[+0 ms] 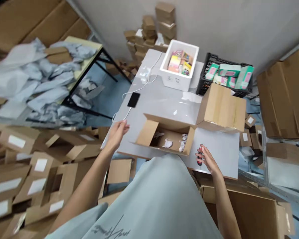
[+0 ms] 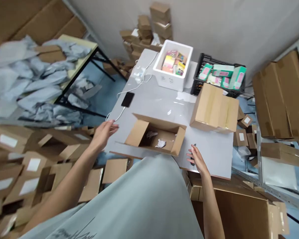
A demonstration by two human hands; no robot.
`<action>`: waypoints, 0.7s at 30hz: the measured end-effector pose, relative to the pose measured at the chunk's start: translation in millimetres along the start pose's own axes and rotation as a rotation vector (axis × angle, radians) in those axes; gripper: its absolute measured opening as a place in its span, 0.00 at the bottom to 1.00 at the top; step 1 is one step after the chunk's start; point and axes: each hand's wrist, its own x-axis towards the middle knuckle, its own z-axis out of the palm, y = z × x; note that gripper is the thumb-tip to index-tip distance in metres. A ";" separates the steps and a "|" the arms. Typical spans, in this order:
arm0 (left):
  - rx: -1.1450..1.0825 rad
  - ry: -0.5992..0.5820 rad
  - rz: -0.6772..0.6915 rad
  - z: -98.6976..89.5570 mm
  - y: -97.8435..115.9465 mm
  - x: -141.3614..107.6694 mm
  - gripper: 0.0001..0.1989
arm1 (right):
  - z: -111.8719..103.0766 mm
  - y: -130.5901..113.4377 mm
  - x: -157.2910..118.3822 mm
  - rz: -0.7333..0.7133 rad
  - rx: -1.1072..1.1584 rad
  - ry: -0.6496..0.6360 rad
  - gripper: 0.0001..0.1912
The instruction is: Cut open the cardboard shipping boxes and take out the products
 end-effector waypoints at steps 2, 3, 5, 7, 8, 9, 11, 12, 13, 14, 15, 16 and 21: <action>-0.141 -0.182 -0.154 5.6 -33.2 -2.8 0.41 | 26.0 -2.1 -7.6 -0.116 -0.076 -0.090 0.35; -0.249 -0.312 -0.242 9.9 -46.0 -7.3 0.40 | 38.0 -5.1 -10.1 -0.178 -0.106 -0.120 0.34; -0.442 -0.421 -0.319 16.5 -64.3 -22.0 0.37 | 57.9 -11.9 -15.5 -0.198 -0.145 -0.102 0.35; -0.595 -0.376 -0.303 14.3 -76.3 -40.1 0.34 | 72.4 -16.9 -22.9 -0.108 -0.173 -0.009 0.40; -0.669 -0.368 -0.302 8.6 -82.0 -48.5 0.33 | 79.0 -18.6 -26.9 -0.070 -0.189 0.038 0.44; -0.747 -0.337 -0.302 -0.4 -88.7 -55.6 0.32 | 86.3 -20.3 -30.2 -0.069 -0.215 0.063 0.46; -0.868 -0.307 -0.274 -27.8 -107.9 -65.2 0.29 | 107.9 -24.3 -33.8 -0.117 -0.279 0.058 0.45; -0.910 -0.268 -0.244 -45.3 -121.2 -68.6 0.27 | 123.9 -26.9 -34.0 -0.143 -0.311 0.032 0.43; -0.941 -0.222 -0.213 -64.7 -137.0 -72.1 0.25 | 144.0 -29.6 -33.6 -0.167 -0.339 -0.004 0.43; -0.965 -0.164 -0.187 -85.1 -154.9 -76.3 0.25 | 168.0 -32.2 -33.3 -0.186 -0.362 -0.046 0.43; -0.984 -0.099 -0.174 -105.9 -174.5 -81.9 0.24 | 195.5 -34.3 -33.2 -0.200 -0.384 -0.091 0.43; -0.999 -0.031 -0.179 -126.4 -195.1 -89.0 0.24 | 225.6 -35.6 -33.4 -0.209 -0.404 -0.140 0.44; -1.091 0.304 -0.393 -214.1 -298.6 -143.7 0.27 | 387.0 -26.1 -33.3 -0.204 -0.519 -0.445 0.45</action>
